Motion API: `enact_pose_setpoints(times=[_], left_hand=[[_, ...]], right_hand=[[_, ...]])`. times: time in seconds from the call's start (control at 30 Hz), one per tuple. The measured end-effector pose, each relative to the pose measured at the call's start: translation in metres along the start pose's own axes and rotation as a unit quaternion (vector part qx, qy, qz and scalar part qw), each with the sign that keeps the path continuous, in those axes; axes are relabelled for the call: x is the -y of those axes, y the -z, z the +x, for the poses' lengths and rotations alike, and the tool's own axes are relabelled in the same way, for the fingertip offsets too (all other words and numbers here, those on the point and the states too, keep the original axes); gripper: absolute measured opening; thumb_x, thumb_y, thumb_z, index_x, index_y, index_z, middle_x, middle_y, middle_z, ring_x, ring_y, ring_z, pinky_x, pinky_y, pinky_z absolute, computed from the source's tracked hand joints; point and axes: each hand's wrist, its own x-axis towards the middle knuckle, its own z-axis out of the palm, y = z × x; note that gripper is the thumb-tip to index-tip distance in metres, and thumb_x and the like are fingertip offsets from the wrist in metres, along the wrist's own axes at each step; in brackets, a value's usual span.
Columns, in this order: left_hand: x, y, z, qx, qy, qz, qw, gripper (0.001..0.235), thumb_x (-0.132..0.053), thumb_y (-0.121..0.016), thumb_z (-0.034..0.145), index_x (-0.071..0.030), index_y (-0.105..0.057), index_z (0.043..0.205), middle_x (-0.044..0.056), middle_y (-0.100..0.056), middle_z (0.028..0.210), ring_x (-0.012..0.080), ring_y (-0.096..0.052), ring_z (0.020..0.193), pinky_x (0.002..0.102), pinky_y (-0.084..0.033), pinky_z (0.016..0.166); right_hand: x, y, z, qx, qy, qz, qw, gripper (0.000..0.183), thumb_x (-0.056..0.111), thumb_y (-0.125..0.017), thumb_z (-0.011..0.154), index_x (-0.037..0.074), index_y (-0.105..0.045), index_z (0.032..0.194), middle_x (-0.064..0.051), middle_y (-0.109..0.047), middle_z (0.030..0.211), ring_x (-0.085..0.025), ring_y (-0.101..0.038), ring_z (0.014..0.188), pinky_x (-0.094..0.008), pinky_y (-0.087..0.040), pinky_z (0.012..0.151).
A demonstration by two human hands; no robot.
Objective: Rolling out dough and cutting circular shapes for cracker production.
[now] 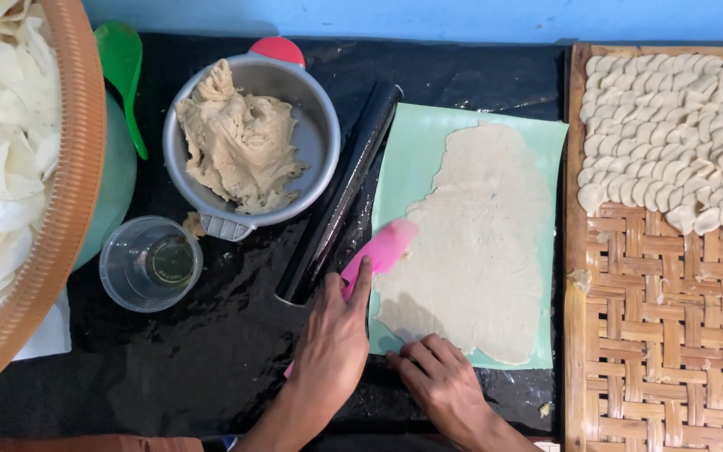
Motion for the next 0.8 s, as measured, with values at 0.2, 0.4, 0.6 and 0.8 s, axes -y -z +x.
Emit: enact_pose_setpoints(times=[0.2, 0.4, 0.6, 0.8], left_hand=[[-0.003, -0.015, -0.022, -0.048, -0.049, 0.099, 0.993, 0.088, 0.004, -0.066, 0.079, -0.015, -0.034, 0.158, 0.02, -0.054, 0.11, 0.0331, -0.062, 0.093, 0.043, -0.058, 0.077], [0.003, -0.017, -0.025, 0.016, 0.001, 0.123, 0.992, 0.081, -0.001, -0.064, 0.085, -0.014, -0.035, 0.16, 0.021, -0.053, 0.116, 0.036, -0.061, 0.098, 0.044, -0.059, 0.076], [0.02, 0.004, -0.032, -0.016, -0.034, 0.017, 0.999, 0.083, 0.003, -0.064, 0.08, -0.014, -0.04, 0.157, 0.026, -0.053, 0.122, 0.039, -0.066, 0.1, 0.043, -0.06, 0.081], [0.007, 0.089, -0.015, -0.071, 0.13, 0.037, 0.988, 0.073, -0.004, -0.063, 0.092, -0.02, -0.041, 0.159, 0.019, -0.059, 0.121, 0.0328, -0.07, 0.095, 0.042, -0.062, 0.084]], right_hand=[[0.0, 0.0, -0.002, 0.002, -0.006, 0.009, 1.0, 0.033, 0.009, -0.074, 0.075, 0.004, -0.073, 0.107, -0.006, -0.066, 0.099, -0.026, -0.063, 0.091, -0.038, -0.055, 0.077], [0.001, 0.001, -0.001, 0.0, -0.008, -0.006, 1.0, 0.034, 0.009, -0.074, 0.073, 0.004, -0.074, 0.107, -0.006, -0.066, 0.099, -0.026, -0.063, 0.09, -0.038, -0.055, 0.076], [0.002, -0.007, -0.005, 0.0, -0.011, -0.01, 1.0, 0.027, 0.008, -0.075, 0.077, 0.004, -0.071, 0.104, -0.007, -0.066, 0.101, -0.026, -0.063, 0.092, -0.039, -0.054, 0.077], [0.005, -0.002, -0.001, 0.004, -0.004, -0.014, 1.0, 0.035, 0.005, -0.074, 0.073, 0.002, -0.071, 0.108, -0.01, -0.066, 0.104, -0.028, -0.063, 0.092, -0.039, -0.054, 0.079]])
